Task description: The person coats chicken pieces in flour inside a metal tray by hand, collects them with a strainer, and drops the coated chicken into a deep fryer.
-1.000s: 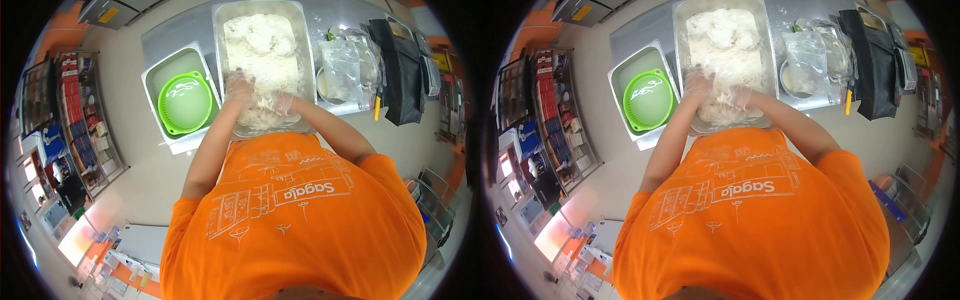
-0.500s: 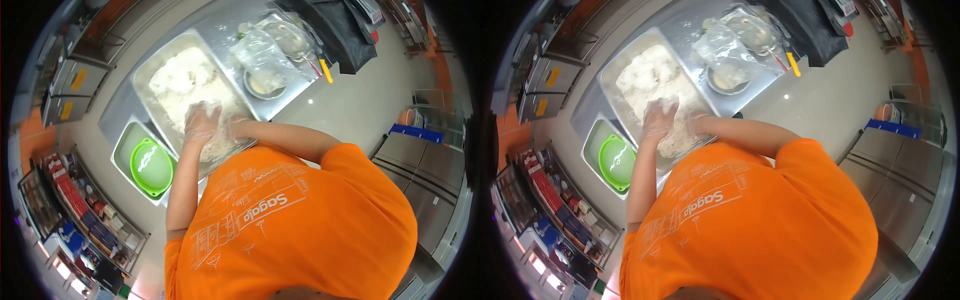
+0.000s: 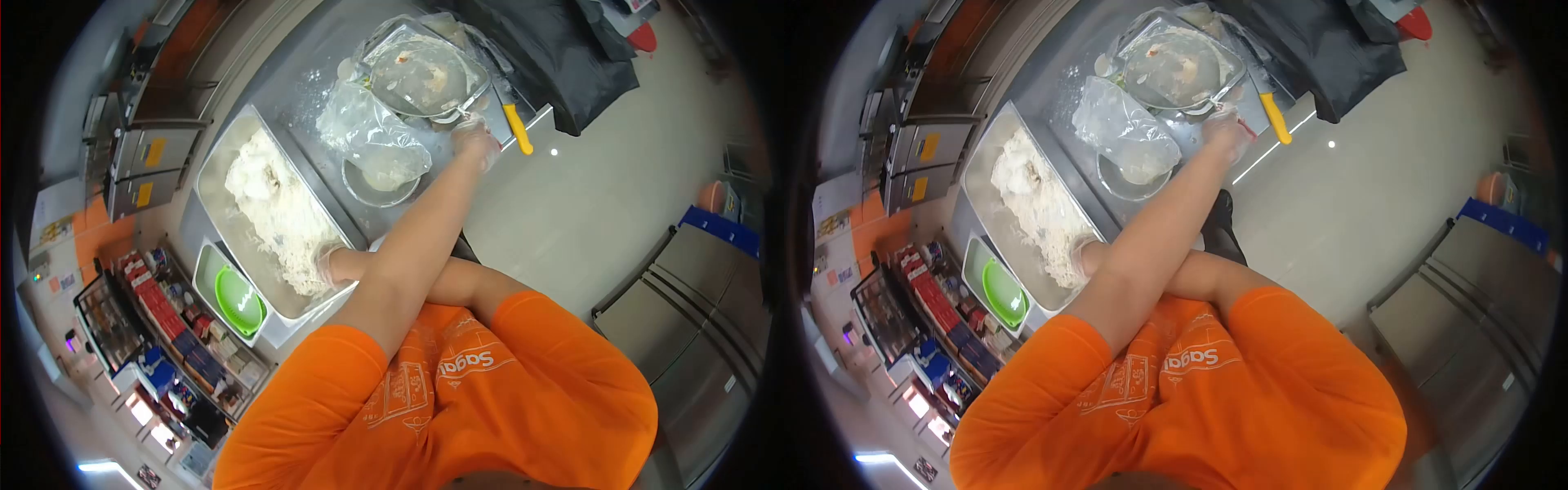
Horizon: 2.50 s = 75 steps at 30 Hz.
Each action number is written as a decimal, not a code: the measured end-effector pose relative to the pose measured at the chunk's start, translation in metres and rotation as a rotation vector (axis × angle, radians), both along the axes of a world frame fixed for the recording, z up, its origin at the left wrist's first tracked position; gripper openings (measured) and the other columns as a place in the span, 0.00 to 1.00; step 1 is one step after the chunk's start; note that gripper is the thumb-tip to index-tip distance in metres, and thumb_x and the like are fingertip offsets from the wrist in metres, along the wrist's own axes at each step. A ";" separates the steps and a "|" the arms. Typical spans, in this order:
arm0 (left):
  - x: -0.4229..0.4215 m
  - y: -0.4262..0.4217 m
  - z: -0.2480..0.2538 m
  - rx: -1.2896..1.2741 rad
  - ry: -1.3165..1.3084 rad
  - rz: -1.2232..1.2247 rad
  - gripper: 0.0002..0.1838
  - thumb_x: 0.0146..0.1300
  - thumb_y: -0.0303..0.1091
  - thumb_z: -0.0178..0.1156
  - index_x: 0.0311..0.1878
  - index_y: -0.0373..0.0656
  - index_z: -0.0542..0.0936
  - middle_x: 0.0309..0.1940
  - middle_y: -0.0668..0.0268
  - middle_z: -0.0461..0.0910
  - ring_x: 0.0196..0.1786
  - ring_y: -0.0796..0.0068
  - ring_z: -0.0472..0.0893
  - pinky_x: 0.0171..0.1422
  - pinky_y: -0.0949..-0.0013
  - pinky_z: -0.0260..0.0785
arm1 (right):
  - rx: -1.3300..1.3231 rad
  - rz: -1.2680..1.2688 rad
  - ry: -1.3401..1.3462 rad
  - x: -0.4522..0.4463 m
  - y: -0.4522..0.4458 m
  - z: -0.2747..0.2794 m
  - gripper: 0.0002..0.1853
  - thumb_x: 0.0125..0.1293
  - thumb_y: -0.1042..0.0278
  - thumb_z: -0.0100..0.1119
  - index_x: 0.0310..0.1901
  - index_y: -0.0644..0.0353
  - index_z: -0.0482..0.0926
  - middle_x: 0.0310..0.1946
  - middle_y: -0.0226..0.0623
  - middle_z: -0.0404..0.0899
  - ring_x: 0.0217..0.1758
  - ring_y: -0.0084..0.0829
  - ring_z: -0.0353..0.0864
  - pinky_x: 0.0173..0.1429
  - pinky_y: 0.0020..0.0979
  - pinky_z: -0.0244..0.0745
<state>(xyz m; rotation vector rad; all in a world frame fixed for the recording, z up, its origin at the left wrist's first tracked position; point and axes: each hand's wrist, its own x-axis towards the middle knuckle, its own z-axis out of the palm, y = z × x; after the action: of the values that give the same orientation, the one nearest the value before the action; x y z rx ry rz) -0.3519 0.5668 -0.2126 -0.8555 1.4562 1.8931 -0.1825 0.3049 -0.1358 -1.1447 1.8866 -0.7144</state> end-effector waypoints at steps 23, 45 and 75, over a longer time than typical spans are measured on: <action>0.111 -0.324 0.319 -0.412 0.539 -0.161 0.23 0.69 0.45 0.52 0.47 0.29 0.80 0.48 0.46 0.82 0.51 0.56 0.81 0.57 0.64 0.72 | 0.046 0.175 0.520 -0.044 -0.076 0.008 0.26 0.56 0.67 0.60 0.58 0.61 0.74 0.54 0.54 0.77 0.58 0.40 0.78 0.58 0.43 0.75; 0.219 -0.641 0.192 -0.274 0.297 -0.144 0.23 0.71 0.49 0.54 0.60 0.43 0.74 0.47 0.64 0.76 0.45 0.75 0.76 0.45 0.73 0.71 | 0.192 -0.080 0.476 -0.041 -0.115 0.011 0.27 0.52 0.64 0.64 0.56 0.63 0.75 0.43 0.50 0.82 0.47 0.48 0.82 0.54 0.41 0.77; 0.212 -0.643 0.193 -0.727 0.546 -0.367 0.17 0.72 0.45 0.51 0.54 0.47 0.80 0.46 0.54 0.72 0.40 0.63 0.74 0.46 0.61 0.69 | 0.521 0.116 0.647 -0.064 -0.173 0.019 0.31 0.59 0.73 0.56 0.67 0.53 0.66 0.52 0.54 0.78 0.53 0.50 0.80 0.54 0.43 0.77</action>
<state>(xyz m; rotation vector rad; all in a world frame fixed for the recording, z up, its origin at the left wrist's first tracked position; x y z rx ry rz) -0.1398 -0.0763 -0.0196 -0.3030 2.5160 1.3607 -0.2464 0.1321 -0.1168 -1.1996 2.3077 0.2580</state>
